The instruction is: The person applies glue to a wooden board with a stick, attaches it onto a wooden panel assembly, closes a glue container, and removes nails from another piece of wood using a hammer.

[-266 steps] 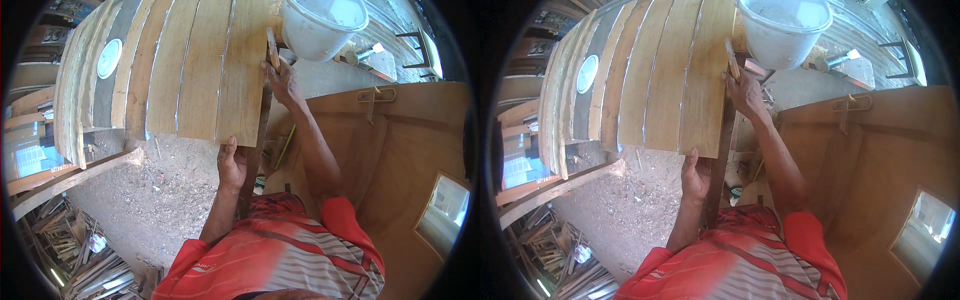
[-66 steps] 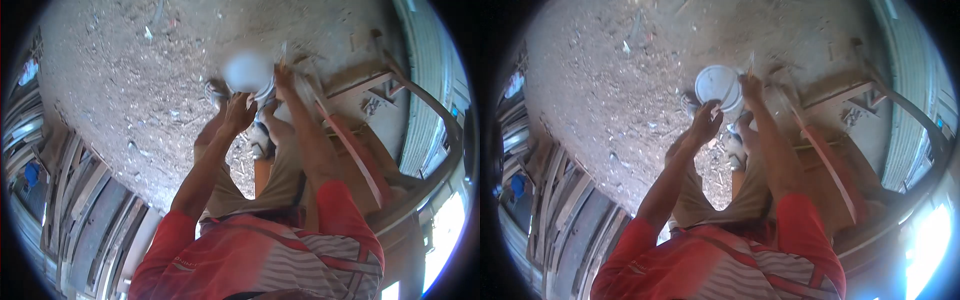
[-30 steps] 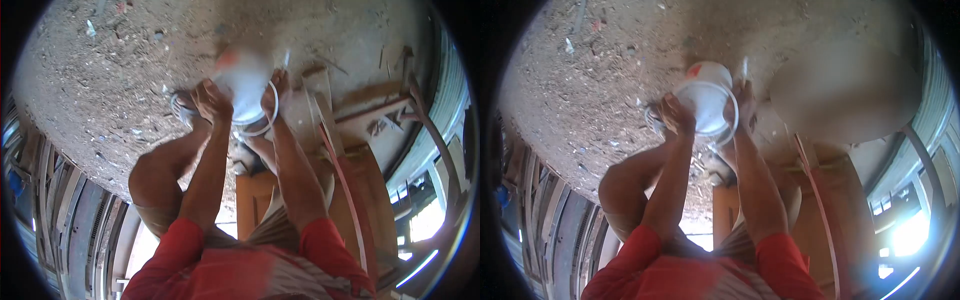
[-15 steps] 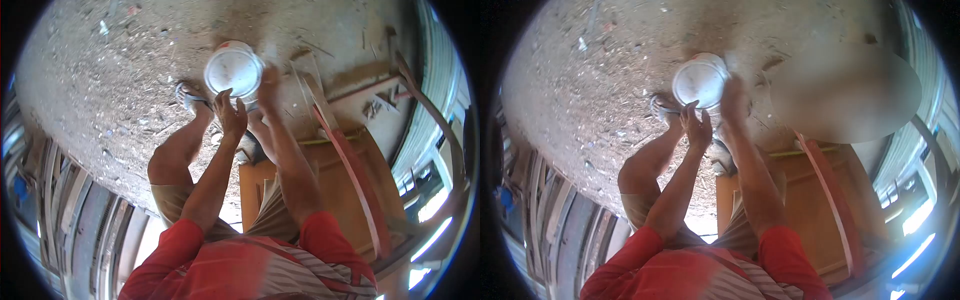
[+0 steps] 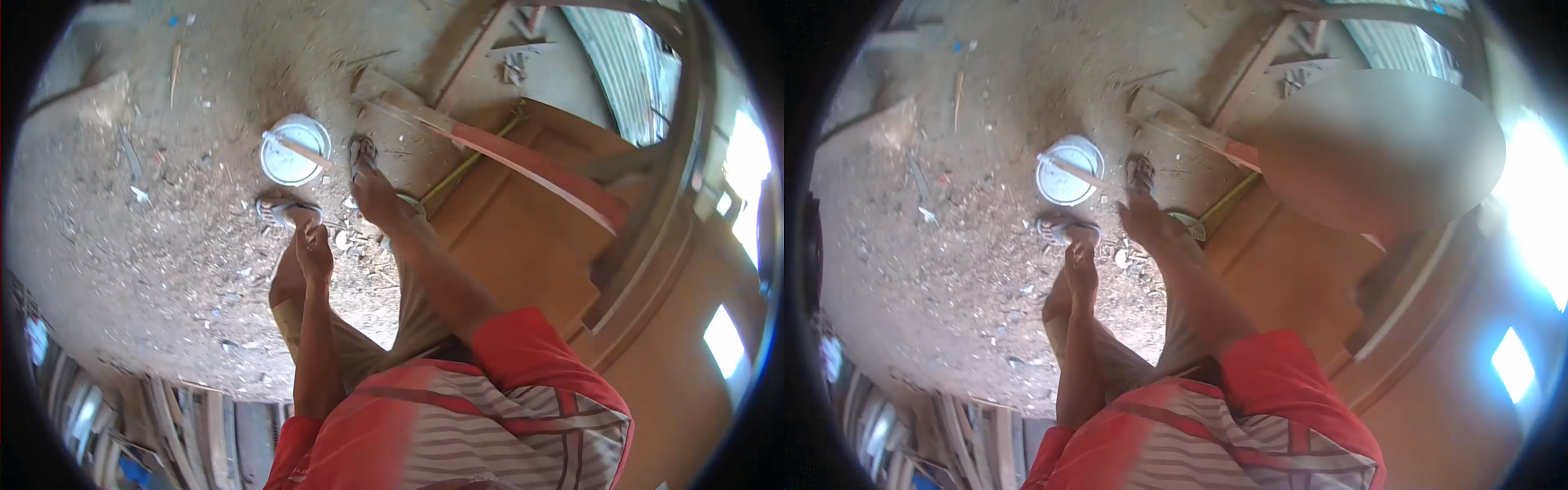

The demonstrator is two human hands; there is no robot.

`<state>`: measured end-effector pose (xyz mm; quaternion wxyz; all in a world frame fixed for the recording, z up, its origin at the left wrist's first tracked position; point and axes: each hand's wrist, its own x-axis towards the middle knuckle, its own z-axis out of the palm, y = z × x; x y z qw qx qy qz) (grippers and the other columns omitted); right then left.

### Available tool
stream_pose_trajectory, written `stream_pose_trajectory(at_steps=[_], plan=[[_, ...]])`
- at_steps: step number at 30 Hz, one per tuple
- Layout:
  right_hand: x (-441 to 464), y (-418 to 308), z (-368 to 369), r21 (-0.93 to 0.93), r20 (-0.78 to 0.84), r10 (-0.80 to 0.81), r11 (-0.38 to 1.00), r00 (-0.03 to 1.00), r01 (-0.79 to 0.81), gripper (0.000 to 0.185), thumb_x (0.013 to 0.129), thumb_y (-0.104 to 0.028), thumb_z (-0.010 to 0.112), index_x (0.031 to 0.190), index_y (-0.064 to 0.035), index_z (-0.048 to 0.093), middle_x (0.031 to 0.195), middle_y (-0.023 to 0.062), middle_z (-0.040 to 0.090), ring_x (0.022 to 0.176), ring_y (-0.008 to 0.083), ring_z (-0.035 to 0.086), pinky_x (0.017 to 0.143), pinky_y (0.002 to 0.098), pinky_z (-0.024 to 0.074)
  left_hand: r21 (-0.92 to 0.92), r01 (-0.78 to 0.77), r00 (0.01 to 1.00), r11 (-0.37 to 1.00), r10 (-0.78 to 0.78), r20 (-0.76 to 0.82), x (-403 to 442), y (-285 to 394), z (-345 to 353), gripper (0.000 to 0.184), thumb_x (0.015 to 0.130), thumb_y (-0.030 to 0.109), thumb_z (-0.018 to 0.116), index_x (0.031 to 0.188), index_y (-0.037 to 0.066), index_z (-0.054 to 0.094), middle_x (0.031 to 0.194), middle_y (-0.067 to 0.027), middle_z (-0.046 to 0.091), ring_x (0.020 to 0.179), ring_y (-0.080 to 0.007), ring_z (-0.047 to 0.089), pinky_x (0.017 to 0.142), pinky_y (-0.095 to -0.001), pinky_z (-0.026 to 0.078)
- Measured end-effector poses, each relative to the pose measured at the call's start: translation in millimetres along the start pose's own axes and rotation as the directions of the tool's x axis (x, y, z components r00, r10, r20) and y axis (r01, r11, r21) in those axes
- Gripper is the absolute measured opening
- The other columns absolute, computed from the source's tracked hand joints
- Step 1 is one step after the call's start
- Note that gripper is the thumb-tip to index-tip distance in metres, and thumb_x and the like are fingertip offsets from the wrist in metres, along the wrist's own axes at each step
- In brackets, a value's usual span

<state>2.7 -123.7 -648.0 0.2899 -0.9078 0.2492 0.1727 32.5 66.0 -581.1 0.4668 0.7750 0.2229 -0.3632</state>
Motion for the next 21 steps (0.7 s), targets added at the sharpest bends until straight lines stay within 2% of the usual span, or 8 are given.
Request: stream_pose_trajectory(at_steps=[1, 4, 7, 11, 14, 16, 20, 21], plan=[[-24.8, 5.1, -31.0, -0.1, 0.044, 0.016, 0.995, 0.999, -0.011, 0.032, 0.094, -0.021, 0.063, 0.122, -0.0046, 0.067, 0.105, 0.0208, 0.067, 0.106, 0.0385, 0.065, 0.093, 0.0461, 0.0519, -0.072, 0.014, 0.999, 0.997, -0.011, 0.048, -7.9, -3.1, -12.5, 0.04, 0.1, 0.018, 0.067, 0.134, -0.001, 0.057, 0.119, -0.0138, 0.066, 0.109, -0.0238, 0.064, 0.094, -0.0365, 0.051], [-122.9, 31.8, -113.2, 0.099, 0.036, 0.276, 0.955, 0.961, -0.278, 0.022, 0.092, -0.024, 0.065, 0.107, -0.0106, 0.072, 0.09, 0.0164, 0.072, 0.087, 0.0344, 0.072, 0.077, 0.0466, 0.0569, -0.277, 0.056, 0.982, 0.959, -0.003, 0.187, -25.4, -1.9, -53.2, 0.039, 0.1, 0.017, 0.065, 0.136, 0.004, 0.057, 0.112, -0.0099, 0.066, 0.105, -0.0202, 0.063, 0.09, -0.0342, 0.052], [-239.9, 177.0, -35.7, -0.023, -0.214, 0.402, 0.909, 0.89, -0.416, 0.029, 0.099, -0.034, 0.061, 0.093, -0.0065, 0.067, 0.076, 0.01, 0.065, 0.069, 0.0276, 0.065, 0.065, 0.0462, 0.052, -0.155, 0.192, 0.963, 0.969, -0.156, 0.221, -33.8, 23.6, -111.0, 0.043, 0.1, 0.019, 0.064, 0.14, 0.009, 0.053, 0.106, -0.0073, 0.066, 0.097, -0.0161, 0.064, 0.084, -0.0298, 0.053], [-320.0, 221.8, -62.9, 0.293, 0.074, 0.712, 0.654, 0.699, -0.697, 0.033, 0.095, -0.035, 0.063, 0.108, -0.0051, 0.068, 0.097, 0.0157, 0.068, 0.089, 0.0323, 0.066, 0.081, 0.0463, 0.0533, -0.143, 0.08, 0.997, 0.987, -0.078, 0.018, -60.9, 29.9, -175.9, 0.048, 0.101, 0.025, 0.062, 0.143, 0.006, 0.049, 0.106, -0.0088, 0.067, 0.092, -0.0196, 0.066, 0.082, -0.0346, 0.053], [-342.5, 243.7, -61.8, 0.372, -0.006, 0.658, 0.7, 0.753, -0.609, 0.04, 0.092, -0.035, 0.065, 0.118, -0.0031, 0.068, 0.111, 0.0211, 0.07, 0.105, 0.0371, 0.068, 0.092, 0.0463, 0.054, -0.342, -0.095, 0.995, 0.935, 0.096, -0.014, -67.8, -2.6, -215.9, 0.029, 0.095, 0.011, 0.07, 0.122, 0.008, 0.059, 0.098, -0.0104, 0.067, 0.083, -0.0235, 0.065, 0.066, -0.0359, 0.056], [-327.2, 242.1, -127.2, 0.389, 0.089, 0.638, 0.684, 0.765, -0.616, 0.041, 0.093, -0.034, 0.064, 0.114, -0.0005, 0.07, 0.112, 0.0252, 0.071, 0.107, 0.0403, 0.069, 0.093, 0.0462, 0.0545, -0.117, 0.051, 0.981, 0.992, -0.072, -0.181, -95.3, 26.3, -195.7, 0.026, 0.092, 0.006, 0.072, 0.115, 0.013, 0.062, 0.089, -0.0087, 0.065, 0.077, -0.0223, 0.064, 0.064, -0.0349, 0.055], [-289.4, 293.0, -170.5, 0.622, 0.216, 0.744, 0.394, 0.632, -0.677, 0.036, 0.094, -0.034, 0.065, 0.106, -0.0015, 0.074, 0.083, 0.0172, 0.072, 0.079, 0.0259, 0.073, 0.077, 0.041, 0.0568, -0.384, 0.24, 0.907, 0.892, -0.066, 0.415, -107.3, 52.2, -144.2, 0.021, 0.097, 0.017, 0.068, 0.115, 0.008, 0.063, 0.096, -0.0103, 0.068, 0.085, -0.021, 0.066, 0.07, -0.0334, 0.055], [-282.6, 301.8, -186.8, 0.639, 0.129, 0.76, 0.427, 0.637, -0.64, 0.036, 0.094, -0.033, 0.065, 0.105, -0.0002, 0.074, 0.083, 0.0169, 0.072, 0.078, 0.0253, 0.073, 0.075, 0.0409, 0.0568, -0.108, 0.088, 0.942, 0.99, -0.047, 0.333, -130.9, 77.5, -109.3, 0.023, 0.098, 0.018, 0.066, 0.118, 0.007, 0.063, 0.1, -0.011, 0.069, 0.089, -0.0202, 0.067, 0.072, -0.0326, 0.055]])
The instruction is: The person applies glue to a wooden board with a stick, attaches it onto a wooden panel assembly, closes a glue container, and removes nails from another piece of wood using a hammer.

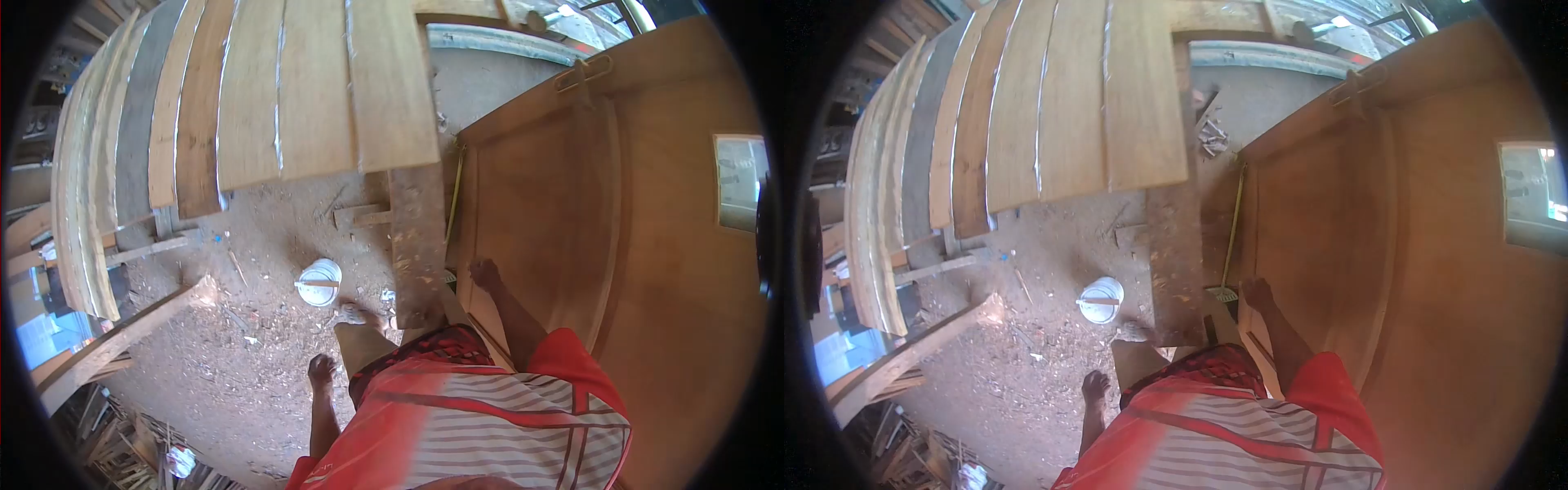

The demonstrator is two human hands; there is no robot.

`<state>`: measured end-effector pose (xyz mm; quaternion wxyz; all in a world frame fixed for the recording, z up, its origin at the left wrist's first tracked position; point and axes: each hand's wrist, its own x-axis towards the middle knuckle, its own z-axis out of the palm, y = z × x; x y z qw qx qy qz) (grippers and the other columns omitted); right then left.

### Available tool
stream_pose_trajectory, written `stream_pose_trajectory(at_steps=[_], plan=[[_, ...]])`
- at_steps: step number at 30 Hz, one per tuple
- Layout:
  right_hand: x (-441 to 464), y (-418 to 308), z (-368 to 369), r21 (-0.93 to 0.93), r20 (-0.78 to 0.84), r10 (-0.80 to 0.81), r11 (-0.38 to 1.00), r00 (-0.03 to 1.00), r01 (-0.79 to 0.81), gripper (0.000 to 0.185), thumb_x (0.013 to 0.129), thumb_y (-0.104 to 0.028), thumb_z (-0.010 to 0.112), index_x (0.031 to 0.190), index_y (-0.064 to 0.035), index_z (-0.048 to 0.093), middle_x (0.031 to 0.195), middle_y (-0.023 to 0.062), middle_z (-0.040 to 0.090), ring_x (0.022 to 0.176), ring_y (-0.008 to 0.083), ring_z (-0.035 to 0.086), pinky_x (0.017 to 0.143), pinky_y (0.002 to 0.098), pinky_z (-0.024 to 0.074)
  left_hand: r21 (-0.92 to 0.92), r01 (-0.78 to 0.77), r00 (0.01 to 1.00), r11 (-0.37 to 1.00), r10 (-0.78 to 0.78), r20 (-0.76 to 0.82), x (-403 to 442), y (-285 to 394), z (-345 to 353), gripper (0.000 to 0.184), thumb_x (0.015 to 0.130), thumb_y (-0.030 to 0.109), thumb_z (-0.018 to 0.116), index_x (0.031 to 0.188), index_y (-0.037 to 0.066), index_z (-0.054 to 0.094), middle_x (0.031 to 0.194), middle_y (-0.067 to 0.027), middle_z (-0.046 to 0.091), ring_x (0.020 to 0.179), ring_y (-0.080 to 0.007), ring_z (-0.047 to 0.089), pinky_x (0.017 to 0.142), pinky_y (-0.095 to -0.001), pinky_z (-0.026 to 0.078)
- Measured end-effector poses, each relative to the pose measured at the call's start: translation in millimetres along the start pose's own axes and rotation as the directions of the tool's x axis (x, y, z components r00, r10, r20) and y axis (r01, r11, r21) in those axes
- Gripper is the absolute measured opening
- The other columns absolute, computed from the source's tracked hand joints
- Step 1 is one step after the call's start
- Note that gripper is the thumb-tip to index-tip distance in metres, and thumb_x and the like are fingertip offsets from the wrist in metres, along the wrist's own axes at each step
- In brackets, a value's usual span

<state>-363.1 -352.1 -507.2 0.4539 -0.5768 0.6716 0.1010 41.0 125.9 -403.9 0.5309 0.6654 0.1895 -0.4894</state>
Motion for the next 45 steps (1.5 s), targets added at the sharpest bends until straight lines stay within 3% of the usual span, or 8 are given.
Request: stream_pose_trajectory(at_steps=[6, 17, 24, 25, 30, 34, 40, 45], plan=[[-6.5, -67.8, -105.1, 0.203, -0.215, -0.124, 0.965, 0.969, 0.169, 0.032, 0.097, -0.026, 0.064, 0.1, 0.0047, 0.072, 0.081, 0.0108, 0.072, 0.076, 0.0196, 0.072, 0.066, 0.0351, 0.0554, 0.524, -0.11, 0.986, 0.844, 0.027, 0.162, -46.9, 134.3, 206.8, 0.046, 0.101, 0.03, 0.061, 0.14, 0.006, 0.055, 0.117, -0.0138, 0.07, 0.106, -0.0232, 0.069, 0.088, -0.0375, 0.056], [-96.5, -82.2, -133.4, 0.749, -0.186, 0.101, 0.658, 0.977, 0.074, 0.028, 0.101, -0.025, 0.062, 0.093, 0.0012, 0.066, 0.081, 0.0039, 0.066, 0.069, 0.0132, 0.063, 0.062, 0.0301, 0.0513, 0.63, -0.23, 0.968, 0.742, 0.105, 0.229, -57.6, 178.2, 208.0, 0.045, 0.104, 0.027, 0.06, 0.138, -0.003, 0.056, 0.116, -0.014, 0.07, 0.101, -0.0195, 0.069, 0.085, -0.0327, 0.056], [-33.6, -216.8, -229.1, 0.264, -0.499, -0.344, 0.814, 0.796, 0.517, 0.037, 0.101, -0.031, 0.063, 0.084, 0.0022, 0.063, 0.073, -0.0012, 0.052, 0.072, 0.0067, 0.047, 0.059, 0.0342, 0.0441, 0.65, -0.208, 0.976, 0.731, 0.11, 0.188, -36.0, 163.9, 164.5, 0.032, 0.104, 0.026, 0.062, 0.124, 0.001, 0.064, 0.105, -0.0092, 0.073, 0.092, -0.018, 0.07, 0.078, -0.0319, 0.056], [-59.6, -273.3, -272.8, 0.278, -0.543, -0.368, 0.769, 0.755, 0.575, 0.046, 0.098, -0.037, 0.062, 0.092, 0.0086, 0.065, 0.07, 0.0278, 0.052, 0.077, 0.013, 0.061, 0.066, 0.0414, 0.0477, 0.63, -0.212, 0.976, 0.747, 0.131, 0.173, -38.6, 164.5, 164.9, 0.032, 0.103, 0.026, 0.062, 0.124, 0.002, 0.064, 0.105, -0.0093, 0.072, 0.092, -0.0177, 0.07, 0.078, -0.0317, 0.055], [54.2, -400.6, -406.3, -0.149, -0.882, -0.356, 0.832, 0.309, 0.534, 0.049, 0.098, -0.044, 0.06, 0.127, -0.0065, 0.069, 0.111, 0.028, 0.071, 0.107, 0.0415, 0.068, 0.101, 0.0502, 0.0488, 0.43, -0.219, 0.972, 0.876, 0.234, 0.019, -52.3, 153.7, 169.7, 0.032, 0.103, 0.026, 0.064, 0.124, 0.002, 0.064, 0.104, -0.0105, 0.072, 0.09, -0.0166, 0.069, 0.077, -0.03, 0.055], [130.5, -463.8, -471.5, -0.111, -0.799, -0.316, 0.913, 0.511, 0.392, 0.076, 0.095, -0.069, 0.048, 0.135, -0.0067, 0.065, 0.126, 0.0252, 0.069, 0.124, 0.0424, 0.062, 0.109, 0.0469, 0.0446, 0.361, -0.201, 0.971, 0.911, 0.233, -0.049, -67.0, 109.4, 150.4, 0.036, 0.103, 0.028, 0.065, 0.126, 0.001, 0.063, 0.101, -0.0107, 0.072, 0.088, -0.0174, 0.069, 0.077, -0.0315, 0.056], [259.4, -465.7, -505.4, -0.315, -0.534, -0.428, 0.901, 0.729, 0.298, 0.056, 0.097, -0.052, 0.049, 0.118, -0.0067, 0.074, 0.12, 0.0224, 0.072, 0.115, 0.0392, 0.068, 0.099, 0.0461, 0.0518, 0.308, 0.08, 0.969, 0.948, -0.001, -0.248, -110.7, 34.8, 138.9, 0.035, 0.102, 0.027, 0.066, 0.125, 0.001, 0.063, 0.099, -0.0103, 0.073, 0.083, -0.0165, 0.069, 0.075, -0.0321, 0.057], [154.5, -486.2, -477.5, -0.285, -0.727, -0.481, 0.861, 0.49, 0.422, 0.041, 0.093, -0.036, 0.053, 0.113, -0.0086, 0.077, 0.106, 0.0248, 0.074, 0.101, 0.0409, 0.072, 0.089, 0.0469, 0.0557, 0.263, 0.184, 0.952, 0.947, -0.105, -0.289, -121.6, 4.9, 156.9, 0.033, 0.101, 0.024, 0.066, 0.124, 0.002, 0.064, 0.093, -0.0077, 0.071, 0.079, -0.0135, 0.067, 0.07, -0.0284, 0.056]])
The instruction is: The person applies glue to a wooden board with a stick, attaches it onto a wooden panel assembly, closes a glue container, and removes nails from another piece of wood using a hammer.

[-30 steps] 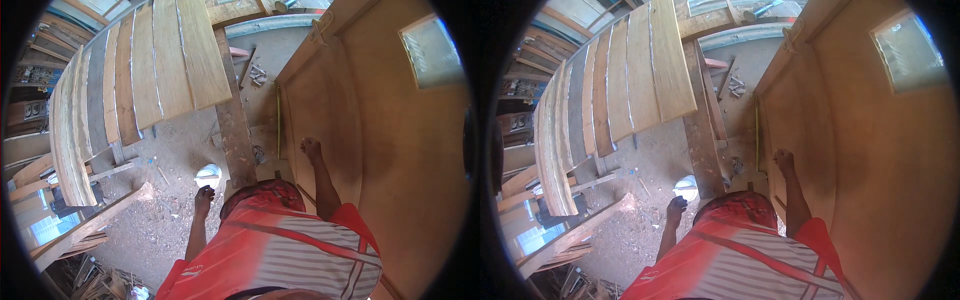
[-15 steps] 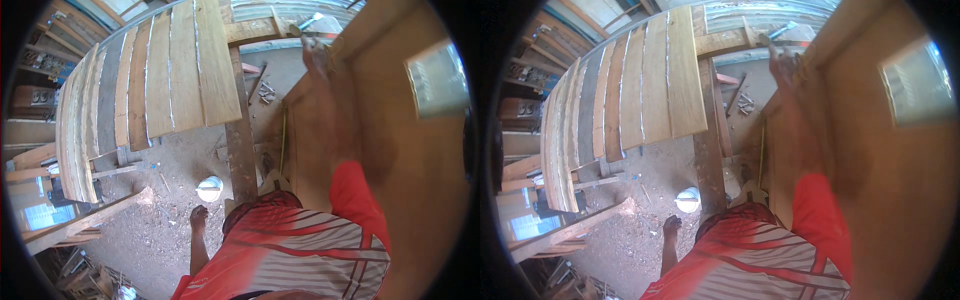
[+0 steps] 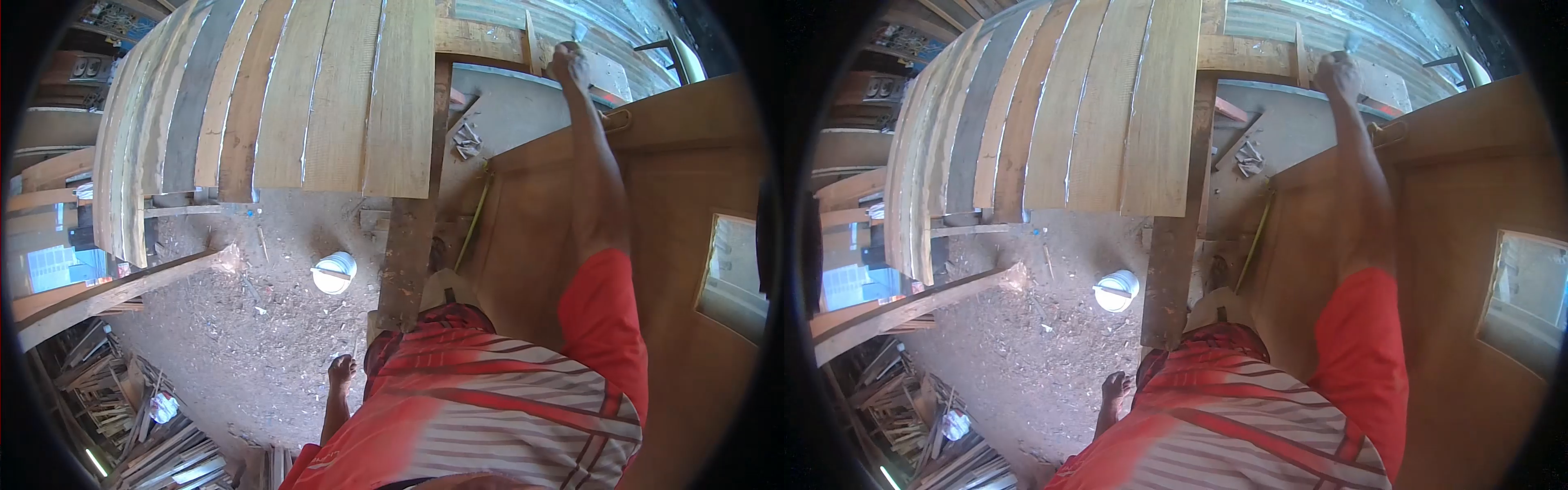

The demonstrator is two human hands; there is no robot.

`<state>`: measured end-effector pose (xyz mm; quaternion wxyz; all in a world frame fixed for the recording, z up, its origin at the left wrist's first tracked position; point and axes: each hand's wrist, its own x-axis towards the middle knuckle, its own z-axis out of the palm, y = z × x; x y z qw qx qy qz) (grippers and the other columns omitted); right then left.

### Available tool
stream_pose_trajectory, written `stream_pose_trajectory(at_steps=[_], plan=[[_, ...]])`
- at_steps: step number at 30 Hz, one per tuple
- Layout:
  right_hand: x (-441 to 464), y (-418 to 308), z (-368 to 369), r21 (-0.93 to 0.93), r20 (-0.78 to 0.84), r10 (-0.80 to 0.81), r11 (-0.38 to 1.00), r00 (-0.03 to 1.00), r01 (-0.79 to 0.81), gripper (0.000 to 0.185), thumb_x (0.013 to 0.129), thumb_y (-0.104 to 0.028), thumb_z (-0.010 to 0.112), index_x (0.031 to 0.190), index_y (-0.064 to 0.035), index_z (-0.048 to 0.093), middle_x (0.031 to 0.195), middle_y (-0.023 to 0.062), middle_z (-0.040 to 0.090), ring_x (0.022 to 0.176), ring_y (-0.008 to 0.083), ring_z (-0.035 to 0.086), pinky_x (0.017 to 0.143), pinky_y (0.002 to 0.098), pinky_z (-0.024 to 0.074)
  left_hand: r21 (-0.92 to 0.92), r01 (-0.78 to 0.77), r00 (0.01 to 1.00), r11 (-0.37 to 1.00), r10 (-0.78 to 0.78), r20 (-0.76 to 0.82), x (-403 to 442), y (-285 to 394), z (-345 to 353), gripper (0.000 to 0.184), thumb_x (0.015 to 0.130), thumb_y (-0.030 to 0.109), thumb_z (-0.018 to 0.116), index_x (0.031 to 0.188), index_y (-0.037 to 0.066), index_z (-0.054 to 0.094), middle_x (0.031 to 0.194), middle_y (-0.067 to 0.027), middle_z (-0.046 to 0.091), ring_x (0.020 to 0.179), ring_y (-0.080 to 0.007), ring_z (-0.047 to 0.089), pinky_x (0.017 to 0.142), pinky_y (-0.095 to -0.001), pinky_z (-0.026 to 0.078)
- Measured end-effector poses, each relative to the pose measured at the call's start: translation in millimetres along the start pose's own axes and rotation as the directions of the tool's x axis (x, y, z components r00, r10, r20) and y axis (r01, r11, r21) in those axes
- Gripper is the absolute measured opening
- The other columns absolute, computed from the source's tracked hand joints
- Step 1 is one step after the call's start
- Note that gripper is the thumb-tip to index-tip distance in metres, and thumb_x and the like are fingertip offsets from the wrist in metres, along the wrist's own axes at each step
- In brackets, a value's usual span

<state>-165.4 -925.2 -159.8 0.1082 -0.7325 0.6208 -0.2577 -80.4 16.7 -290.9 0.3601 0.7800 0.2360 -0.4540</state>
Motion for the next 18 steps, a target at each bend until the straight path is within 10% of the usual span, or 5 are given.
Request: stream_pose_trajectory(at_steps=[7, 18], plan=[[7.6, -16.0, 39.9, -0.059, 0.245, -0.238, 0.964, 0.94, 0.26, 0.033, 0.086, -0.03, 0.068, 0.108, -0.0066, 0.074, 0.103, 0.0289, 0.073, 0.101, 0.0415, 0.072, 0.087, 0.0475, 0.0551, -0.108, -0.148, 0.988, 0.983, 0.152, 0.025, -0.5, 12.5, 10.8, 0.028, 0.104, 0.026, 0.065, 0.119, 0.003, 0.064, 0.097, -0.0069, 0.071, 0.083, -0.014, 0.067, 0.071, -0.0273, 0.055], [45.2, -10.7, 27.9, -0.202, 0.376, -0.169, 0.945, 0.911, 0.258, 0.046, 0.078, -0.027, 0.077, 0.109, 0.0059, 0.066, 0.097, 0.0249, 0.073, 0.091, 0.0358, 0.073, 0.084, 0.0435, 0.0557, -0.072, -0.097, 0.995, 0.993, 0.096, -0.015, 4.0, -19.9, 18.6, 0.04, 0.1, 0.032, 0.067, 0.126, 0.002, 0.064, 0.102, -0.0115, 0.074, 0.088, -0.0172, 0.071, 0.075, -0.0321, 0.058]])
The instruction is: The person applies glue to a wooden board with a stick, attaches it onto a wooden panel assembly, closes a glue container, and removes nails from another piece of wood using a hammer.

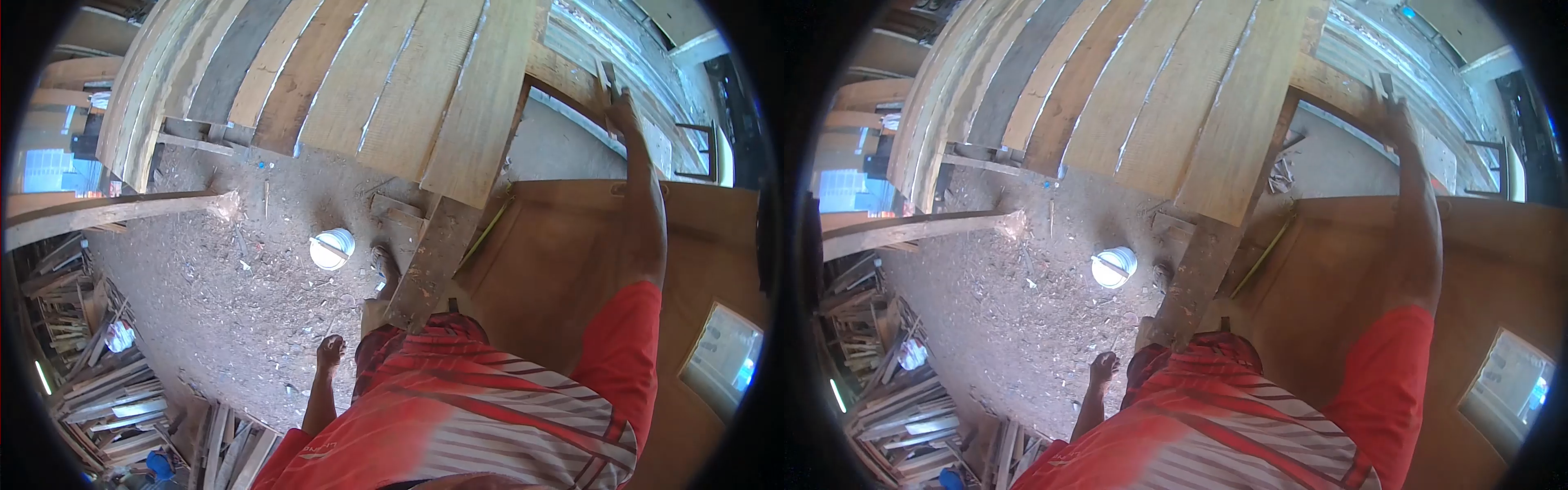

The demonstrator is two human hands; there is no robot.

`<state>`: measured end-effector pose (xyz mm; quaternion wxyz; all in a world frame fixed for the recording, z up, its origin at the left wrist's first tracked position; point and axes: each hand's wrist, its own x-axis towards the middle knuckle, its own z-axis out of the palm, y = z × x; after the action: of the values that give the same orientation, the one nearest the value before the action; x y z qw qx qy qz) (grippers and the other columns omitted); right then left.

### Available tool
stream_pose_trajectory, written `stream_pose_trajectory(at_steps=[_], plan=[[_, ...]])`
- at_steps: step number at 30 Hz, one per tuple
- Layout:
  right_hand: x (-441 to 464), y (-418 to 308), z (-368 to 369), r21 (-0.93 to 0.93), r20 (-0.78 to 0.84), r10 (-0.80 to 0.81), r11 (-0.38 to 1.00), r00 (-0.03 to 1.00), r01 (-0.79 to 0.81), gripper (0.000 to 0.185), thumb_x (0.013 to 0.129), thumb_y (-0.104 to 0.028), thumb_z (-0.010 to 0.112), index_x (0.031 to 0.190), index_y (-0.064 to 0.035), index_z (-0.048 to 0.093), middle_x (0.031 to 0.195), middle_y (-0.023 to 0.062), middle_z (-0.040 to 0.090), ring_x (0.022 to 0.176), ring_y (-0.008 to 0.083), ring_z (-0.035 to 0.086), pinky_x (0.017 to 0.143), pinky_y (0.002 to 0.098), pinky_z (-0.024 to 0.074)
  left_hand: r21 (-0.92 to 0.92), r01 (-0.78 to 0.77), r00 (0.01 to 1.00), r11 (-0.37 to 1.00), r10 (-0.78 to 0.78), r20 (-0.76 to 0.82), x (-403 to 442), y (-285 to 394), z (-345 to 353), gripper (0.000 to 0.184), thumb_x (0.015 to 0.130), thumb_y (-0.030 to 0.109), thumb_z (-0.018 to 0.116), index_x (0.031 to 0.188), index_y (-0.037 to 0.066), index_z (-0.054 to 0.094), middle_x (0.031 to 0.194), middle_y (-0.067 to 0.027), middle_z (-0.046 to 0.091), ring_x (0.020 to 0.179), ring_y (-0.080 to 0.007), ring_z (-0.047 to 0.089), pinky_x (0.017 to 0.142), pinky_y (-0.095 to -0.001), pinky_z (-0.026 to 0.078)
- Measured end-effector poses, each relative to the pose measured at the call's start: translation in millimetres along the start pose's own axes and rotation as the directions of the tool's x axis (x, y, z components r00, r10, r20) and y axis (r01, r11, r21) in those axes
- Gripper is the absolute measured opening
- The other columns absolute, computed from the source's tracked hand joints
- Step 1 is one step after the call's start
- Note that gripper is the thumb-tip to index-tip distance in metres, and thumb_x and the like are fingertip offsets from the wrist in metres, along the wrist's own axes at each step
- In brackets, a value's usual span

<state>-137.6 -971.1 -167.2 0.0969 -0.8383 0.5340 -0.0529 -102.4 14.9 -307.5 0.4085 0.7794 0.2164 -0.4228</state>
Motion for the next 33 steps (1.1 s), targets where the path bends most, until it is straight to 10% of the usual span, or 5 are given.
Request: stream_pose_trajectory(at_steps=[5, 9, 16, 27, 33], plan=[[-16.6, 16.6, -8.2, 0.167, 0.324, -0.121, 0.984, 0.939, 0.069, 0.04, 0.082, -0.025, 0.075, 0.107, 0.0046, 0.066, 0.088, 0.0134, 0.07, 0.074, 0.022, 0.07, 0.069, 0.0351, 0.0554, -0.041, 0.089, 0.996, 0.995, -0.09, -0.003, 16.2, -15.8, -3.2, 0.025, 0.098, 0.023, 0.071, 0.112, 0.002, 0.07, 0.093, -0.0076, 0.074, 0.08, -0.0178, 0.07, 0.07, -0.0318, 0.056], [-94.6, -58.4, -49.3, 0.699, 0.195, -0.148, 0.714, 0.97, -0.032, 0.039, 0.09, -0.034, 0.074, 0.107, -0.0006, 0.066, 0.086, 0.0031, 0.065, 0.067, 0.0098, 0.061, 0.06, 0.0243, 0.0489, 0.316, -0.432, 0.876, 0.845, 0.476, -0.074, 61.4, -9.9, -26.8, 0.017, 0.095, 0.015, 0.068, 0.101, -0.001, 0.071, 0.094, -0.0108, 0.072, 0.087, -0.0223, 0.069, 0.079, -0.0363, 0.055], [-270.0, -300.4, -81.7, 0.912, 0.254, -0.312, 0.393, 0.915, -0.119, 0.051, 0.091, -0.018, 0.072, 0.136, -0.0016, 0.056, 0.096, 0.0062, 0.063, 0.082, 0.0153, 0.065, 0.064, 0.0316, 0.0587, -0.141, -0.865, 0.45, 0.482, 0.868, 0.207, -73.9, 393.4, 75.6, 0.04, 0.106, 0.024, 0.057, 0.135, -0.004, 0.058, 0.121, -0.0124, 0.068, 0.116, -0.0193, 0.065, 0.096, -0.0294, 0.051], [-315.8, -415.8, -41.6, 0.857, 0.061, -0.239, 0.511, 0.969, 0.072, 0.048, 0.092, -0.019, 0.07, 0.132, 0.0046, 0.057, 0.089, 0.0162, 0.068, 0.066, 0.0176, 0.066, 0.059, 0.0382, 0.0549, -0.644, -0.459, 0.575, 0.613, 0.757, 0.31, -55.2, 527.6, 146.5, 0.038, 0.11, 0.033, 0.049, 0.129, 0.004, 0.064, 0.106, -0.0073, 0.072, 0.091, -0.0139, 0.068, 0.076, -0.0266, 0.053], [-202.0, -402.2, -19.0, 0.707, 0.033, -0.071, 0.707, 0.997, 0.027, 0.042, 0.089, -0.023, 0.062, 0.116, 0.0092, 0.066, 0.077, 0.0169, 0.069, 0.067, 0.0246, 0.071, 0.062, 0.0393, 0.0548, 0.303, -0.94, 0.21, 0.157, 0.966, 0.149, 41.3, 649.0, 118.2, 0.035, 0.101, 0.023, 0.055, 0.123, -0.002, 0.063, 0.1, -0.0261, 0.07, 0.095, -0.0408, 0.069, 0.083, -0.0474, 0.054]])
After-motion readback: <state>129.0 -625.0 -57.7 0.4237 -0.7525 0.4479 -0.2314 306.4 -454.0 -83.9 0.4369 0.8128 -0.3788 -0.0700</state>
